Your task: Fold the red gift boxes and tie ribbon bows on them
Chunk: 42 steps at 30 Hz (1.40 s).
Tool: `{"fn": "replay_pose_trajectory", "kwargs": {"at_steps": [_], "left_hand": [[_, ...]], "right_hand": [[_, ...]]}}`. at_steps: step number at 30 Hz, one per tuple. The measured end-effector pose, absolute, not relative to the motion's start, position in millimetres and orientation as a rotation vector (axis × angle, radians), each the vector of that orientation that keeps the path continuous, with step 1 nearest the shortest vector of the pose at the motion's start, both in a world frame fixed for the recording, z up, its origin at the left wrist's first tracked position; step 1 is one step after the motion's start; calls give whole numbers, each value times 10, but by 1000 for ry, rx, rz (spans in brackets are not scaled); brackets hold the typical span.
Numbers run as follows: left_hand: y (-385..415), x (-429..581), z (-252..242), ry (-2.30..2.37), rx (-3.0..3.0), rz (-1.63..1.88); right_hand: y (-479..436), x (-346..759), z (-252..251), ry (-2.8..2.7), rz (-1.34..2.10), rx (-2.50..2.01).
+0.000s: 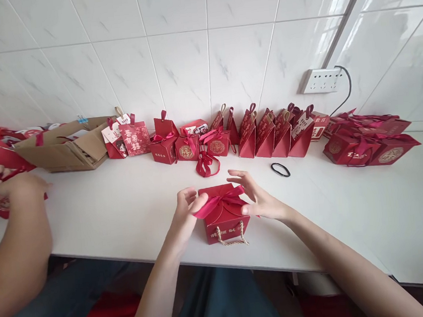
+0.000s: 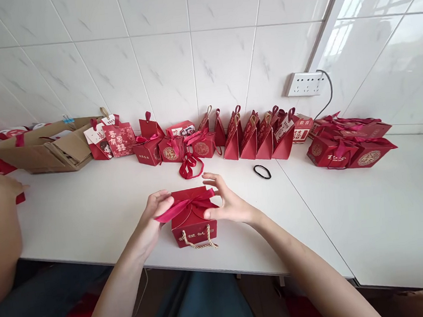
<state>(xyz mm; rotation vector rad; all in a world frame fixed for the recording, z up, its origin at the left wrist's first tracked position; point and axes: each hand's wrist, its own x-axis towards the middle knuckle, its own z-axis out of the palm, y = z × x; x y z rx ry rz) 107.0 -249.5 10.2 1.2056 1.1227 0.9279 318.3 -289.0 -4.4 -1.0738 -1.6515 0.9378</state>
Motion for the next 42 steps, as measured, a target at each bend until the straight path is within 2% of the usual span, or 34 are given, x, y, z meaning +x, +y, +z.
{"fn": "replay_pose_trajectory", "kwargs": {"at_steps": [6,14,22,32,42], "left_hand": [[-2585,1064,50,836,1210,744],[-2535,883,-87,659,1274,754],[-2535,852,-57,941,1278,980],[-2659,848,165,1095,1637,773],[-2648,789,77,1062,1706,716]], "right_hand": [[-2969,3164,13,-1824,1123,-1143],[-2981,3123,83,-1778,1109,-1256],[-2950,3134,19,-1809,976,-1294],[-2918,3142,-43,-1928,568,-1174],[-2906,3159,-44,-2002,332,-1127]]}}
